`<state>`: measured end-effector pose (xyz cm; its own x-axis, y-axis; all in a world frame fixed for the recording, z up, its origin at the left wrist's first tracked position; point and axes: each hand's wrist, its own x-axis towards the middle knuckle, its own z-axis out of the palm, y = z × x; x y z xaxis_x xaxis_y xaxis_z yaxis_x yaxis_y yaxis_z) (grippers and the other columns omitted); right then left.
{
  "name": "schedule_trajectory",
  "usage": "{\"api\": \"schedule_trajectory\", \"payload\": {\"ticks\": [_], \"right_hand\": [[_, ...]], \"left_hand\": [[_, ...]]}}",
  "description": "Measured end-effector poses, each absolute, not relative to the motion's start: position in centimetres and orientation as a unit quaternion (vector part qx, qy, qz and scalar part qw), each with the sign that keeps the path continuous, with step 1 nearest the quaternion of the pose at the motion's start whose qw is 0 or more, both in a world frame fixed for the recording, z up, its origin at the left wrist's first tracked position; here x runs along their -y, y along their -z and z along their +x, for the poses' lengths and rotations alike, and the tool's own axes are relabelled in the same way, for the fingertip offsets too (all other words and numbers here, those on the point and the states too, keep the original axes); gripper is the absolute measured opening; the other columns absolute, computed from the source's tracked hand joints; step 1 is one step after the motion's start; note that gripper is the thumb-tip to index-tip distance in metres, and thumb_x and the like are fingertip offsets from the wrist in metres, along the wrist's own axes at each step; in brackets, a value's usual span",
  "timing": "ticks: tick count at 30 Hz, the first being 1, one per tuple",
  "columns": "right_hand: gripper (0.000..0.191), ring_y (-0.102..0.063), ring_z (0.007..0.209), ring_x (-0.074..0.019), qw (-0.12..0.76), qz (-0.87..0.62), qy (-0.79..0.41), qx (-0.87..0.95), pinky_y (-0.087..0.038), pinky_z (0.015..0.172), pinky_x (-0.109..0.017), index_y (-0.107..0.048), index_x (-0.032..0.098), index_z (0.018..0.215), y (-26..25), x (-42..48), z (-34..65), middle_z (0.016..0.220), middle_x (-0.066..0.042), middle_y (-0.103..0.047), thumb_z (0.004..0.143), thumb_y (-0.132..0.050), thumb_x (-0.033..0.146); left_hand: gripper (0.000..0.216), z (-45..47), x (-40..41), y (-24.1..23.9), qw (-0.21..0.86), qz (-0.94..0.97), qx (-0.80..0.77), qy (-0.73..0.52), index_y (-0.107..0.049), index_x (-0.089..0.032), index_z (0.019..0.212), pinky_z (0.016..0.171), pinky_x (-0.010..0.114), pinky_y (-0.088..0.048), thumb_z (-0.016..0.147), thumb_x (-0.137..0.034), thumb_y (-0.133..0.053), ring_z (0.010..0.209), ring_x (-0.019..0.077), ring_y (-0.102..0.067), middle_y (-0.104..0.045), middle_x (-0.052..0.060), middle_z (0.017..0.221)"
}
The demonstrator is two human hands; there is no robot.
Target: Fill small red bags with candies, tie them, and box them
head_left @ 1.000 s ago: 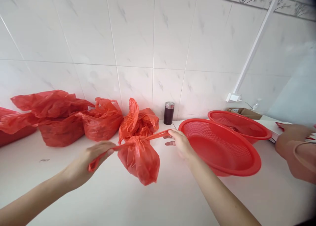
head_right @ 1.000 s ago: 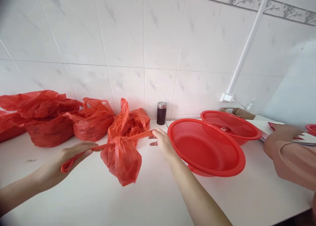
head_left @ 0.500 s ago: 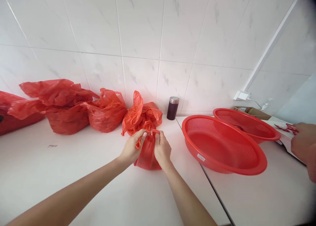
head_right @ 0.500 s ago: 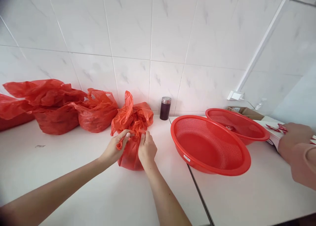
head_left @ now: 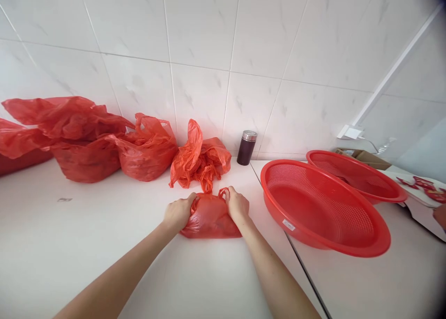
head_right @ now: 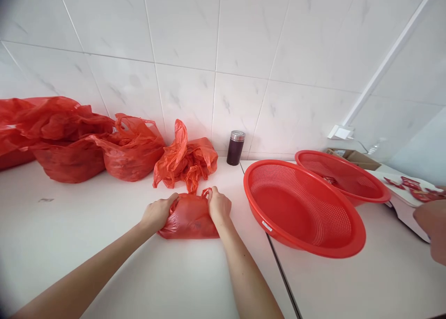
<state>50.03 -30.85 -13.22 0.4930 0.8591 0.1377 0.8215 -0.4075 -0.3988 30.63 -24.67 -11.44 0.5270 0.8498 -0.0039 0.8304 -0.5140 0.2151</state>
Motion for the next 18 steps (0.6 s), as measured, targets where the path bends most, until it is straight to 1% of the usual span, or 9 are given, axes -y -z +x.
{"api": "schedule_trajectory", "payload": {"ticks": [2,4,9,13,16,18], "right_hand": [[0.031,-0.063,0.070,-0.0196,0.194,-0.845,-0.035,0.497,-0.032,0.061,-0.028,-0.058,0.021,0.104,14.0,30.5,50.4,0.076,-0.006,-0.069,0.101,-0.030,0.033],[0.031,-0.064,0.071,-0.0203,0.182,-0.848,-0.028,0.498,-0.033,0.062,-0.029,-0.058,0.021,0.105,14.5,30.3,50.5,0.078,-0.007,-0.069,0.101,-0.029,0.033],[0.030,-0.066,0.074,-0.0211,0.175,-0.853,-0.022,0.491,-0.035,0.063,-0.029,-0.057,0.021,0.104,14.8,30.3,50.4,0.080,-0.008,-0.070,0.100,-0.030,0.034],[0.030,-0.067,0.077,-0.0231,0.193,-0.872,-0.028,0.449,-0.037,0.062,-0.029,-0.055,0.017,0.107,14.7,30.1,50.6,0.082,-0.010,-0.071,0.100,-0.028,0.028],[0.029,-0.068,0.080,-0.0234,0.214,-0.884,-0.041,0.414,-0.040,0.064,-0.030,-0.052,0.015,0.111,14.7,29.6,50.9,0.084,-0.011,-0.071,0.098,-0.027,0.021],[0.030,-0.068,0.084,-0.0234,0.230,-0.888,-0.056,0.395,-0.041,0.067,-0.030,-0.051,0.016,0.114,14.6,29.3,51.2,0.089,-0.011,-0.071,0.098,-0.026,0.019]], "left_hand": [[0.031,30.8,24.4,11.9,0.089,0.872,-0.480,-0.031,-0.056,-0.018,0.119,0.075,0.039,-0.050,0.095,-0.035,-0.047,0.077,0.0185,-0.064,-0.066,0.005,0.089],[0.036,31.1,24.2,12.2,0.086,0.873,-0.479,-0.017,-0.055,-0.017,0.122,0.079,0.040,-0.052,0.095,-0.039,-0.050,0.082,0.0184,-0.064,-0.065,0.005,0.096],[0.033,31.5,23.8,12.2,0.090,0.866,-0.492,0.008,-0.059,-0.016,0.117,0.080,0.041,-0.053,0.093,-0.038,-0.054,0.088,0.0189,-0.064,-0.065,0.007,0.103],[0.031,31.0,24.3,11.9,0.104,0.852,-0.513,0.003,-0.059,-0.017,0.117,0.077,0.041,-0.052,0.094,-0.036,-0.050,0.083,0.0201,-0.065,-0.067,0.006,0.094],[0.030,29.8,25.9,11.9,0.122,0.836,-0.534,-0.018,-0.060,-0.022,0.117,0.068,0.038,-0.048,0.094,-0.028,-0.040,0.076,0.0247,-0.065,-0.069,0.009,0.088],[0.033,28.7,27.6,11.9,0.138,0.827,-0.544,-0.039,-0.061,-0.024,0.110,0.062,0.034,-0.045,0.095,-0.029,-0.032,0.072,0.0253,-0.065,-0.069,0.008,0.083]]}}
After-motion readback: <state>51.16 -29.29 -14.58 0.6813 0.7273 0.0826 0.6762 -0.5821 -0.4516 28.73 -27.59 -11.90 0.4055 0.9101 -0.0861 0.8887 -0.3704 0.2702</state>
